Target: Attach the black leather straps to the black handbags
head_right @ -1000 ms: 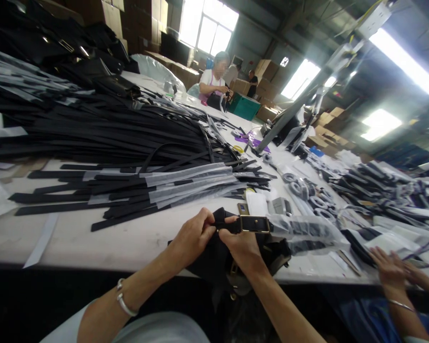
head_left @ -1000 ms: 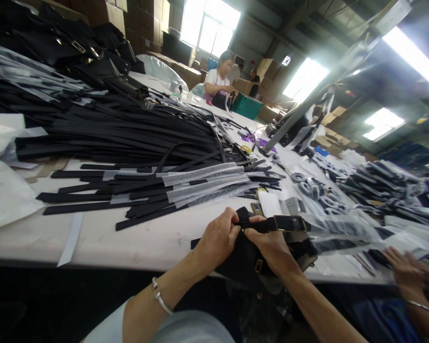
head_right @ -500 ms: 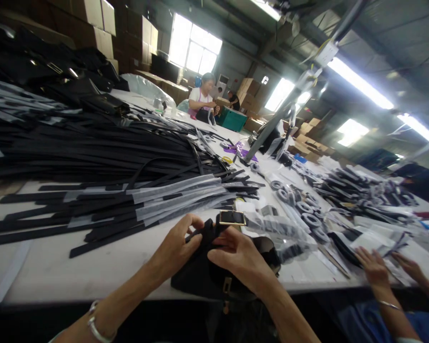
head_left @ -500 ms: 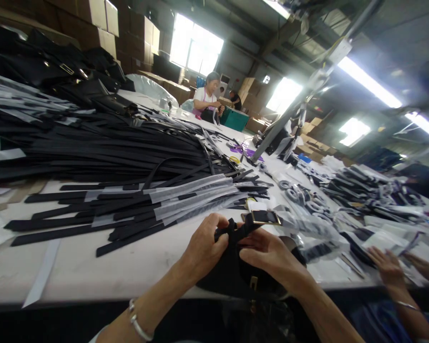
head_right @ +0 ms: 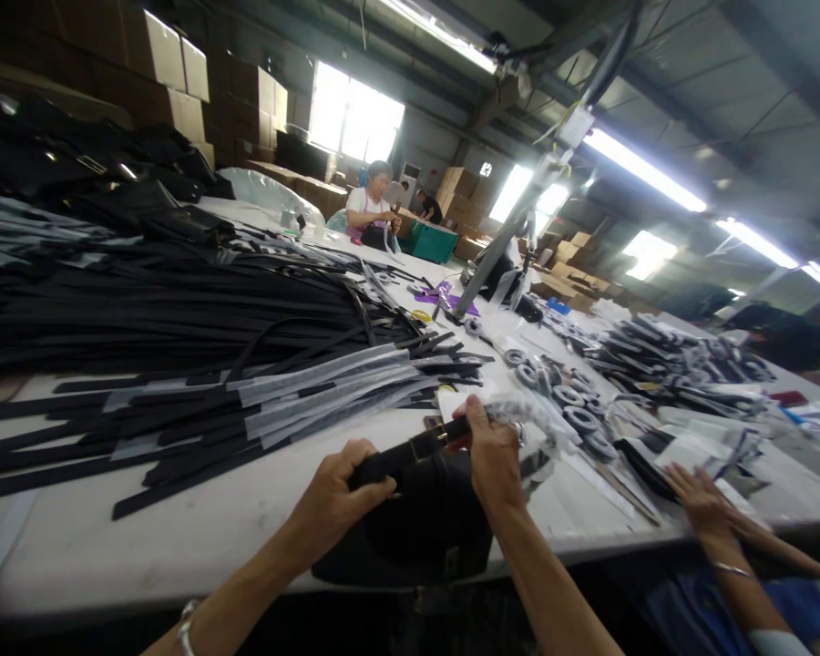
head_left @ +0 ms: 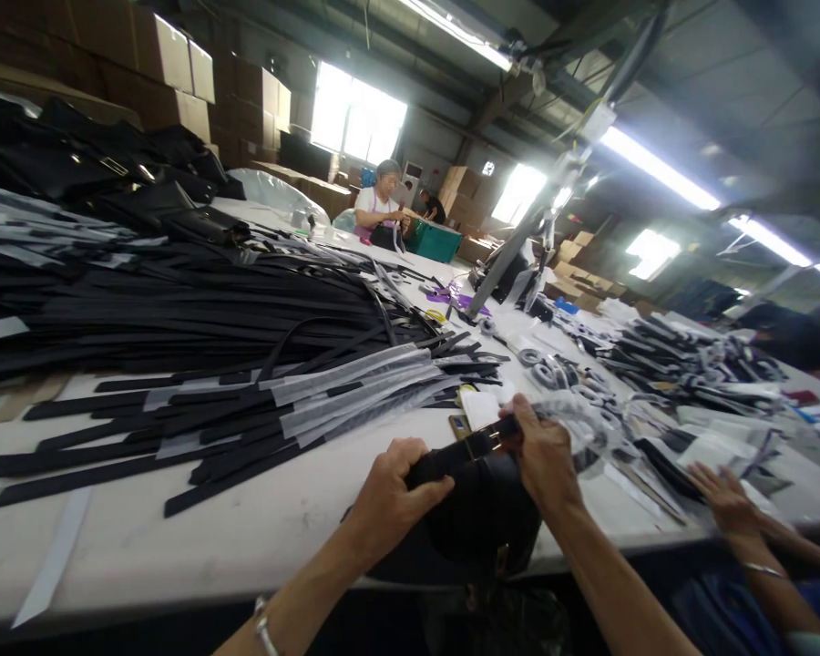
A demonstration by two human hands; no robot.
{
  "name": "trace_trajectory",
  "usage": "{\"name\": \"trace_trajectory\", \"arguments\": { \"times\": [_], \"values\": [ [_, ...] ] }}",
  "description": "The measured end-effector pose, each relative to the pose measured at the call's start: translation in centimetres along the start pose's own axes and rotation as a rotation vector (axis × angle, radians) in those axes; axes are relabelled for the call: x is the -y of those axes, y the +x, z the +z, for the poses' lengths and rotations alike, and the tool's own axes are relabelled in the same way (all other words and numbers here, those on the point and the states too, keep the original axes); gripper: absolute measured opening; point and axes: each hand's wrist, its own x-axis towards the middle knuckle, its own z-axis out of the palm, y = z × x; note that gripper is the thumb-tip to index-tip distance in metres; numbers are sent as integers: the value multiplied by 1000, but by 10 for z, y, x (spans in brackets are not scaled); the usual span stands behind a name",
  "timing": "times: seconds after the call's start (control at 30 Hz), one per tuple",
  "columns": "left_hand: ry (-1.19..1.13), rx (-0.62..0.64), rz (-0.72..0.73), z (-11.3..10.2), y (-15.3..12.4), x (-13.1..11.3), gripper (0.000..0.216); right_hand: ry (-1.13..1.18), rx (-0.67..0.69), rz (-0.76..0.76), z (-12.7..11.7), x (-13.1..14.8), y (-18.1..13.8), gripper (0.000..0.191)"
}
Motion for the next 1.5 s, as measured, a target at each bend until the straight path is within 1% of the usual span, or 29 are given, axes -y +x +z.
{"name": "trace_trajectory", "arguments": {
  "times": [0.1,0.2,0.27,0.33,0.4,0.43,0.47,0.5,0.53,0.6,0.67,0.73,0.83,0.9,1.0,1.03,1.1,1.17,1.27,1.33,1.4,1.5],
  "values": [
    [-124,87,-53,-8,-1,2,29,7,134,69,2,-13,10,40],
    [-73,169,-61,-16,6,-5,31,66,243,152,4,-7,12,43],
    [-19,180,-41,-19,12,-14,23,94,380,230,-2,2,8,46],
    [20,172,-2,-20,16,-24,16,79,557,278,-18,12,-1,50],
    [39,178,33,-21,19,-35,14,-14,743,291,-41,20,-11,52],
    [47,196,45,-20,21,-40,14,-64,810,293,-54,24,-15,53],
    [57,219,56,-19,22,-46,14,-101,845,298,-68,27,-19,54],
    [66,245,65,-18,23,-52,15,-116,847,305,-80,30,-22,55],
    [73,272,74,-16,24,-58,15,-105,818,310,-90,32,-24,55],
    [87,314,102,-10,26,-71,14,-50,688,314,-102,33,-26,53],
    [96,337,126,-3,28,-82,14,2,540,301,-103,31,-26,49],
    [70,371,109,4,29,-89,12,35,427,273,-98,29,-27,47],
    [-79,432,-25,12,32,-90,6,-26,383,184,-90,28,-33,46],
    [-129,392,-71,15,32,-89,5,-130,350,56,-86,30,-38,43],
    [-61,229,1,17,30,-88,11,-297,214,-265,-78,33,-37,28],
    [-36,183,25,16,29,-88,12,-340,180,-369,-74,34,-35,26],
    [-26,139,34,14,25,-89,12,-412,180,-521,-63,35,-26,29],
    [-56,150,0,9,23,-88,11,-461,237,-607,-50,38,-18,29],
    [-78,175,-77,-3,23,-88,23,-493,277,-713,-35,43,-10,26],
    [-68,173,-125,-9,26,-88,26,-484,276,-758,-30,47,-9,24],
    [-86,169,-142,-12,29,-90,22,-472,287,-788,-29,49,-9,22],
    [-124,119,-117,-9,34,-91,19,-447,309,-858,-30,51,-9,22]
  ]
}}
